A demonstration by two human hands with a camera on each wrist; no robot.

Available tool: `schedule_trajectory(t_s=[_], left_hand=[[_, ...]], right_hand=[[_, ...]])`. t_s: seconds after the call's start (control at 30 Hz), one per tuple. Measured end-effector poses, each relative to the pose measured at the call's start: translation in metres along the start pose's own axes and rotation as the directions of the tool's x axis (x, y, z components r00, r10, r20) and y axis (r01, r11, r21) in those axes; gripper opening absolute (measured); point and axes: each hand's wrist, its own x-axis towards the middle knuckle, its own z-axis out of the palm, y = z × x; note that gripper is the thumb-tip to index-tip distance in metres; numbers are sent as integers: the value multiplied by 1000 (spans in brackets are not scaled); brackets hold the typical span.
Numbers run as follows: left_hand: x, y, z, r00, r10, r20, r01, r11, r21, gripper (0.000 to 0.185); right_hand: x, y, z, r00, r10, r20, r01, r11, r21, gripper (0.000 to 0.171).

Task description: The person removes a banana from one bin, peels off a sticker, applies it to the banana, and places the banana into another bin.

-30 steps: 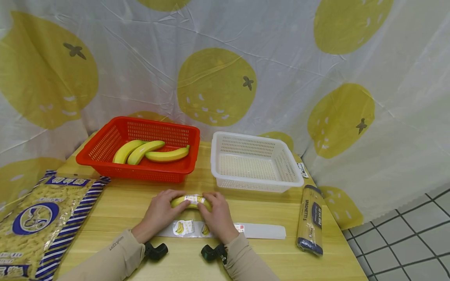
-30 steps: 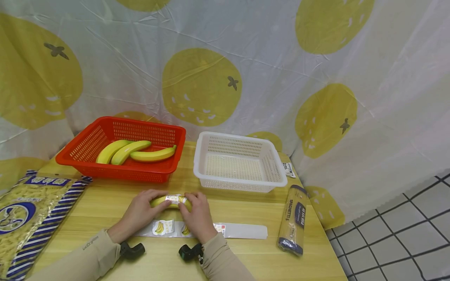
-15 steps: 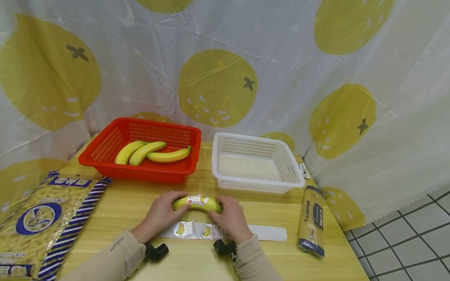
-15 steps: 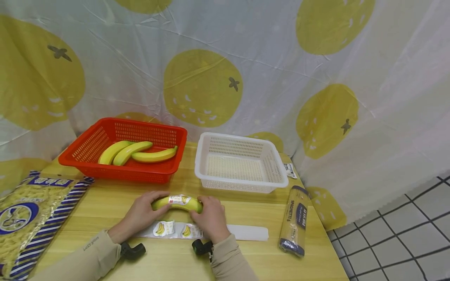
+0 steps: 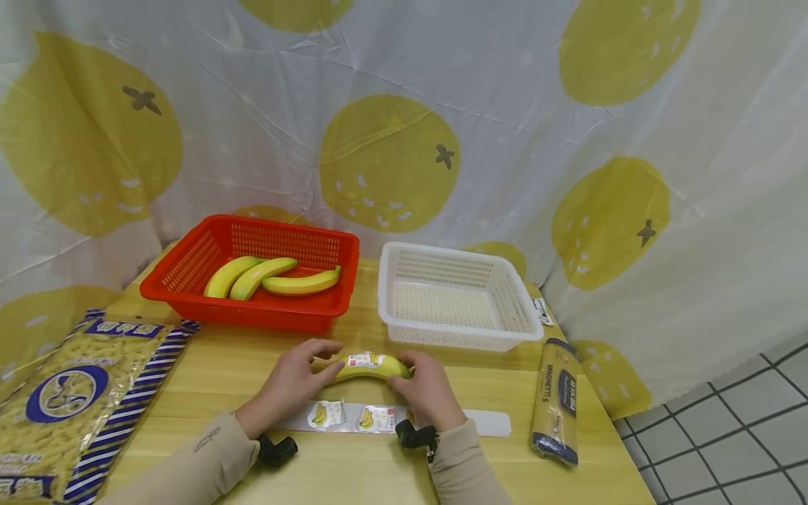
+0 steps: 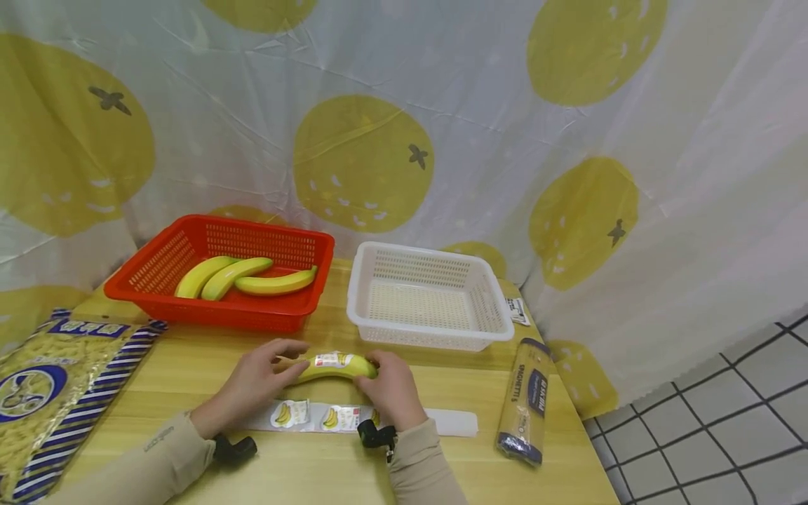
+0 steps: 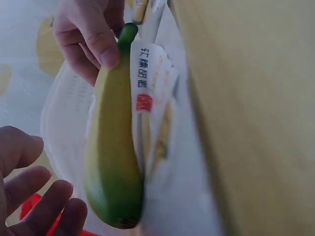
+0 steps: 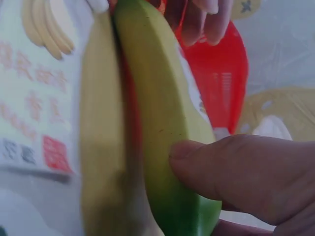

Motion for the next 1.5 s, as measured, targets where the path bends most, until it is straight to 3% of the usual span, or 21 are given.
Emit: schedule_trajectory(t_s=[0.17, 0.37, 0.57, 0.73, 0.93, 1.03, 1.17, 1.27, 1.43, 1.5], left_hand=[[25, 22, 4, 999, 35, 10, -34, 997, -76, 35], [58, 40, 18, 997, -44, 70, 54, 986, -155, 38], [75, 44, 29, 985, -143, 93, 160, 964, -210, 42], [82, 39, 40, 977, -207, 51, 213, 917, -337, 38], [84, 34, 54, 967, -253, -2, 222, 851, -477, 32], [84, 33, 57, 963, -271, 13, 239, 826, -510, 32], [85, 31, 58, 960, -278, 29, 253, 818, -517, 33], [85, 30, 57, 953, -298, 45, 276, 804, -526, 32], [82, 31, 56, 938, -337, 86, 324, 757, -567, 34], [81, 32, 55, 937, -337, 86, 324, 753, -573, 35]], right_hand=[[0, 8, -12, 999, 36, 24, -37, 998, 50, 34], [0, 18, -25, 998, 40, 52, -43, 998, 51, 32], [-3, 35, -40, 997, 61, 55, -64, 997, 54, 34], [-5, 46, -47, 994, 78, 73, -85, 993, 85, 35], [-11, 53, -52, 991, 88, 97, -97, 992, 86, 36], [-13, 56, -55, 988, 94, 122, -104, 991, 79, 42], [-15, 56, -59, 986, 80, 147, -92, 992, 81, 48], [-16, 57, -60, 985, 70, 160, -87, 991, 102, 44], [-18, 61, -58, 981, 71, 181, -98, 985, 143, 41], [-18, 62, -57, 981, 71, 179, -98, 984, 148, 41]])
